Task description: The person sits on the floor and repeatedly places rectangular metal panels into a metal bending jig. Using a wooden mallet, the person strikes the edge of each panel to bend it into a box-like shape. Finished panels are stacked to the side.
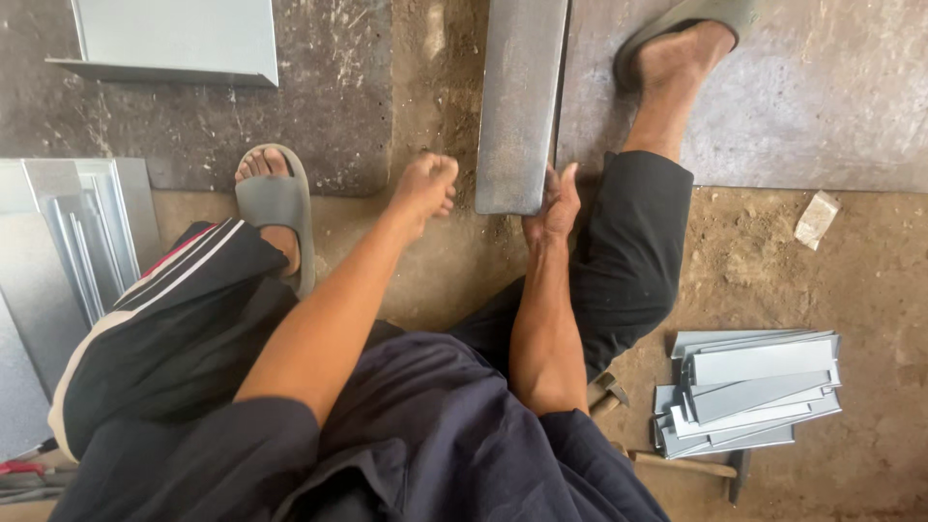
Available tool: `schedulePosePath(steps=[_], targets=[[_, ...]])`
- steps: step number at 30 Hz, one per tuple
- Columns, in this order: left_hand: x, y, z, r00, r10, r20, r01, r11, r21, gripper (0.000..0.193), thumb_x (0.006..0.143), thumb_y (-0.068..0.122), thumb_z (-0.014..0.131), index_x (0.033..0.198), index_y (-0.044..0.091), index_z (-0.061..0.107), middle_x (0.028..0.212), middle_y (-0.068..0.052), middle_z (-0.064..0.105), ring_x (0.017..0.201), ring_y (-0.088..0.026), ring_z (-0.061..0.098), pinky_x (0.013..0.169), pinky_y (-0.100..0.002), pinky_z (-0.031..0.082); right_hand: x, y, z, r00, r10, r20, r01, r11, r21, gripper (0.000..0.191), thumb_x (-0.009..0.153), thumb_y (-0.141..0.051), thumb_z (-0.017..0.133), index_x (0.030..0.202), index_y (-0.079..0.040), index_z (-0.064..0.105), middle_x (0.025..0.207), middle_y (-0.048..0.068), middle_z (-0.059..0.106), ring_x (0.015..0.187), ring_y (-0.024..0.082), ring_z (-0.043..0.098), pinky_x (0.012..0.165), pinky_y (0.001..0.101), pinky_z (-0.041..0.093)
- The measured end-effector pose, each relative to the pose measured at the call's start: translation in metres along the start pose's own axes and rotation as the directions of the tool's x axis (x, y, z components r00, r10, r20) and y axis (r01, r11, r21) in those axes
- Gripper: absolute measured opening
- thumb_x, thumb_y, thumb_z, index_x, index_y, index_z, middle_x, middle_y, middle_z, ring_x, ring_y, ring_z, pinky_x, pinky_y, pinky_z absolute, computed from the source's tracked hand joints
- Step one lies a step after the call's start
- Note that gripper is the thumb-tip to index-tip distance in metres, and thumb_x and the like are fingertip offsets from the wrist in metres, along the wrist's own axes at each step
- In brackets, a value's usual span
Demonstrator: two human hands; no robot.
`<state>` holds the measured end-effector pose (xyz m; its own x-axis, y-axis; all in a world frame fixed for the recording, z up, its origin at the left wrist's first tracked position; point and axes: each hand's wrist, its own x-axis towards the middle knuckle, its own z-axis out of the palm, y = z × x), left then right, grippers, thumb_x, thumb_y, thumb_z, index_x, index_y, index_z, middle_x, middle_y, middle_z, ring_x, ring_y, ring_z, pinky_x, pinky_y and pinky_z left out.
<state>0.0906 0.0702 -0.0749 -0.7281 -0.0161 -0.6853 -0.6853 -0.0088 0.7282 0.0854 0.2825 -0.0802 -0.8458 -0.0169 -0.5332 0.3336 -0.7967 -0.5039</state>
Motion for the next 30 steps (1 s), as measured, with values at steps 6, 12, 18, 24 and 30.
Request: schedulePosePath(steps=[6,12,18,24,30], targets=[[-0.019,-0.03,0.048,0.975,0.175,-0.14,-0.161,0.981,0.107,0.066,0.093,0.032,0.076,0.143,0.0,0.048,0.109,-0.012,0.069,0.094,-0.017,0.066,0.075,-0.03,0.054,0.008,-0.006,0.014,0.995,0.039,0.095,-0.041,0.999,0.009,0.077,0.102,-0.059,0.044,0.147,0.004,0.049,0.141,0.02,0.058,0.124,0.034,0.059,0.106,0.0476,0.048],[0.001,-0.009,0.068,0.998,0.007,-0.07,-0.006,1.0,0.02,0.047,0.099,0.035,0.066,0.125,-0.004,0.067,0.108,-0.022,0.072,0.083,-0.028,0.068,0.061,-0.036,0.056,0.028,0.007,0.007,0.995,-0.044,0.087,0.031,0.99,0.141,0.072,0.109,-0.058,0.043,0.14,0.006,0.055,0.127,0.021,0.066,0.112,0.034,0.064,0.099,0.0454,0.053],[-0.004,0.021,0.084,0.997,0.01,-0.083,-0.001,0.994,0.105,0.048,0.092,0.037,0.065,0.127,0.005,0.059,0.118,-0.013,0.068,0.094,-0.023,0.071,0.063,-0.04,0.064,0.026,-0.005,0.01,0.988,-0.079,0.129,0.042,0.963,0.266,0.077,0.101,-0.059,0.037,0.149,0.0,0.046,0.136,0.015,0.065,0.119,0.03,0.066,0.103,0.042,0.052],[-0.03,0.039,0.076,0.992,0.125,-0.033,-0.122,0.988,0.097,0.059,0.097,0.042,0.064,0.122,-0.011,0.06,0.125,-0.024,0.068,0.1,-0.029,0.074,0.063,-0.035,0.067,0.005,-0.015,0.022,0.933,-0.129,0.335,0.045,0.968,0.248,0.084,0.105,-0.064,0.038,0.155,0.003,0.042,0.135,0.02,0.065,0.117,0.031,0.065,0.103,0.0428,0.052],[-0.061,0.065,0.035,0.963,0.202,-0.18,-0.167,0.966,0.195,0.06,0.091,0.039,0.067,0.13,-0.004,0.054,0.132,-0.018,0.057,0.103,-0.026,0.069,0.059,-0.04,0.066,0.001,0.014,0.056,0.953,-0.106,0.285,0.019,0.956,0.291,0.067,0.106,-0.058,0.046,0.14,0.0,0.056,0.125,0.018,0.067,0.115,0.031,0.066,0.103,0.0475,0.053]])
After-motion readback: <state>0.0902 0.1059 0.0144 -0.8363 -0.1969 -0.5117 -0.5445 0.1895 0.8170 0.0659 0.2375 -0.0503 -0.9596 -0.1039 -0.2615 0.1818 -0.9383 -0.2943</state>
